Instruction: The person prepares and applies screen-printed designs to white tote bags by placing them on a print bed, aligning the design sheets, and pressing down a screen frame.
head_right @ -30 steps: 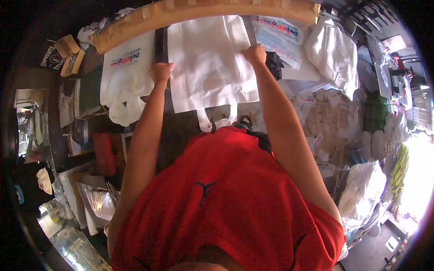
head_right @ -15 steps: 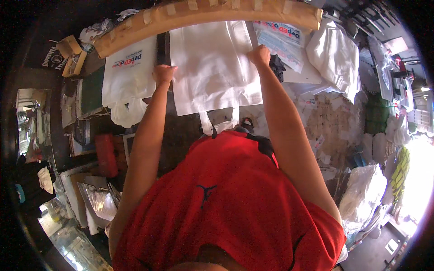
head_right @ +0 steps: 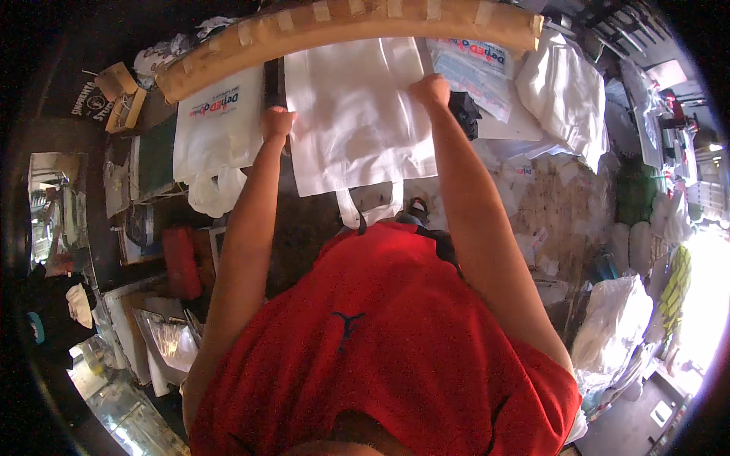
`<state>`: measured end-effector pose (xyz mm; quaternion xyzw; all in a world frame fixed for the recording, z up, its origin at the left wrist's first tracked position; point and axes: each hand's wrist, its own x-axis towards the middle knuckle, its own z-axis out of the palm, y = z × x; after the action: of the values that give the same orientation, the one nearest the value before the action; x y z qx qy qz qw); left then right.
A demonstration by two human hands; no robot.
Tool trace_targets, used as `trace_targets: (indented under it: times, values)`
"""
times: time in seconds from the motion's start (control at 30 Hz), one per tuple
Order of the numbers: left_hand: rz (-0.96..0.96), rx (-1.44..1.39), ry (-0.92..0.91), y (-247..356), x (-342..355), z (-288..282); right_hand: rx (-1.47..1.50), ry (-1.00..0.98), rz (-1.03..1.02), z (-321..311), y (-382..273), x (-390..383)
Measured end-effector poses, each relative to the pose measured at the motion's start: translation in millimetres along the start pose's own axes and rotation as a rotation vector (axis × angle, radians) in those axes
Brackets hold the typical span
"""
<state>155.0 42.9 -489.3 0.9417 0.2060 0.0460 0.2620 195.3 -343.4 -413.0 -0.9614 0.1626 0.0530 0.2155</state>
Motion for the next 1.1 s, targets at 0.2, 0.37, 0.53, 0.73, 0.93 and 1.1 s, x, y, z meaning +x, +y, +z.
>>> trace_targets:
  times: [0.2,0.37,0.53,0.73,0.93,1.1]
  values:
    - [0.046,-0.142,0.070,7,0,-7,0.086,0.033,-0.020,-11,21,-5]
    - [0.106,-0.055,-0.034,11,-9,-22,-0.045,0.020,-0.066,-3,22,-1]
    - [0.068,-0.214,-0.004,15,-17,-24,0.015,-0.049,-0.057,-8,24,-3]
    - [-0.035,-0.340,-0.001,24,-24,-23,-0.046,-0.034,-0.038,-5,26,0]
    - [-0.128,-0.565,-0.032,7,-20,-16,0.131,0.025,0.024,-1,30,0]
    - [-0.111,-0.529,0.127,6,-18,-10,0.126,0.001,0.032,-2,28,3]
